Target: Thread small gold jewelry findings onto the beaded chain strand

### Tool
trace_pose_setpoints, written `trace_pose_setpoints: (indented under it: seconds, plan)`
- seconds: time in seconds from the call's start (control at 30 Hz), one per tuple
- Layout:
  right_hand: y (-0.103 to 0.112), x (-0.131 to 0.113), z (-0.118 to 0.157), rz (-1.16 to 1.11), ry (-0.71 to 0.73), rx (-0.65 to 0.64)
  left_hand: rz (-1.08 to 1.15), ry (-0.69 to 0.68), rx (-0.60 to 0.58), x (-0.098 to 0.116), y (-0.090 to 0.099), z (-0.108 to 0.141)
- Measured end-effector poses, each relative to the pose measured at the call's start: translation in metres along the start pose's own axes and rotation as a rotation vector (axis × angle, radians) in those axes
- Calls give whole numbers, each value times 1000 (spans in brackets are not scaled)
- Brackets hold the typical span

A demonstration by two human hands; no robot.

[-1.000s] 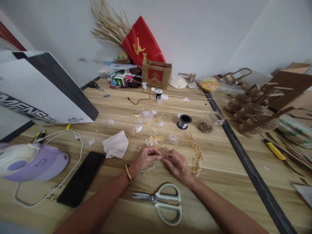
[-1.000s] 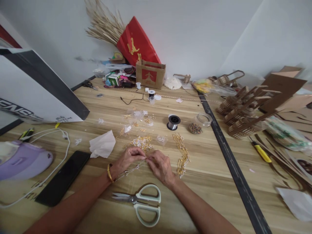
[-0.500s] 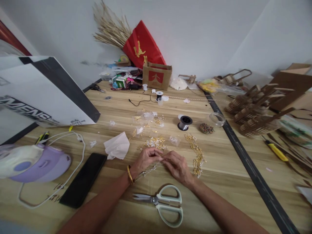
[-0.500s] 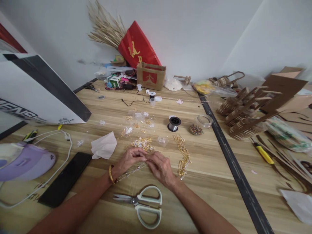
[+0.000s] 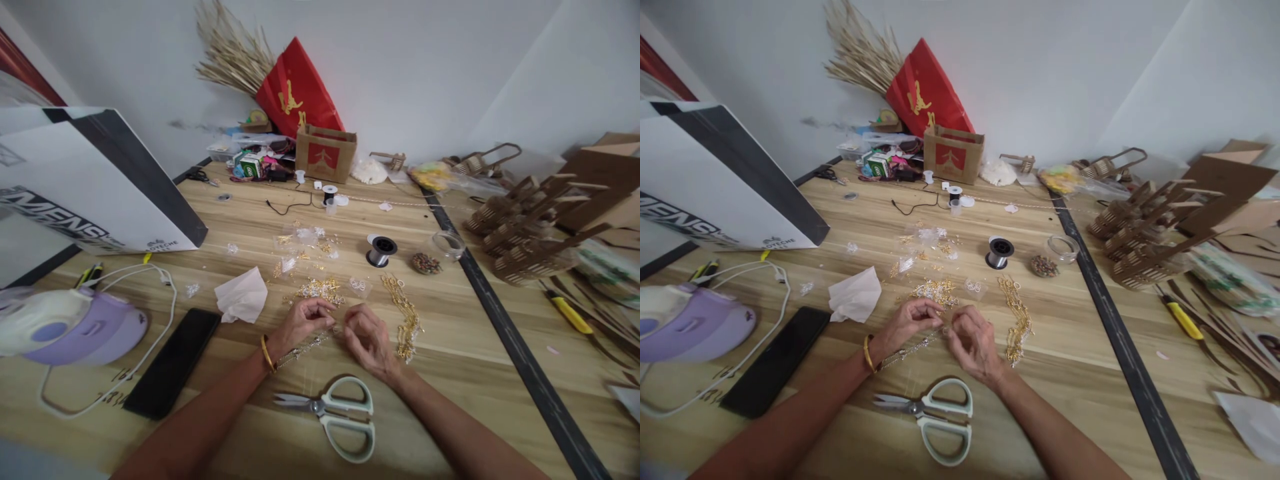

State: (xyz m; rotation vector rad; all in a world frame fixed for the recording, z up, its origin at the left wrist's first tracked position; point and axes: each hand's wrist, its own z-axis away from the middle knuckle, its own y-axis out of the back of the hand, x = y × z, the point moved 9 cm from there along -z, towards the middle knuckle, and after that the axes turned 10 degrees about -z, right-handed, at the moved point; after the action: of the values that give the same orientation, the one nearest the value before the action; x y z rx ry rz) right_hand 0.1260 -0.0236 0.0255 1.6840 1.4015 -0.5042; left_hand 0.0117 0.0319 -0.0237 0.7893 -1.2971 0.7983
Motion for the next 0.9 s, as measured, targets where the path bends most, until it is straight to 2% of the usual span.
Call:
trace_pose_setpoints:
  seconds: [0.1, 0.23, 0.43, 0.53, 0.9]
  plan:
    - [8, 5, 0, -29, -66, 66, 9, 4, 7, -1, 1, -1]
    - [13, 8, 0, -46, -80, 126, 5, -1, 19, 0, 2, -1]
    - [-4, -1, -1, 51, 46, -15, 6, -18, 9, 0, 1, -1]
    - [-9, 2, -2, 69, 33, -71, -11, -19, 6, -1, 1, -2]
    - [-12, 6, -2, 70, -11, -95, -45, 9, 32, -3, 1, -2]
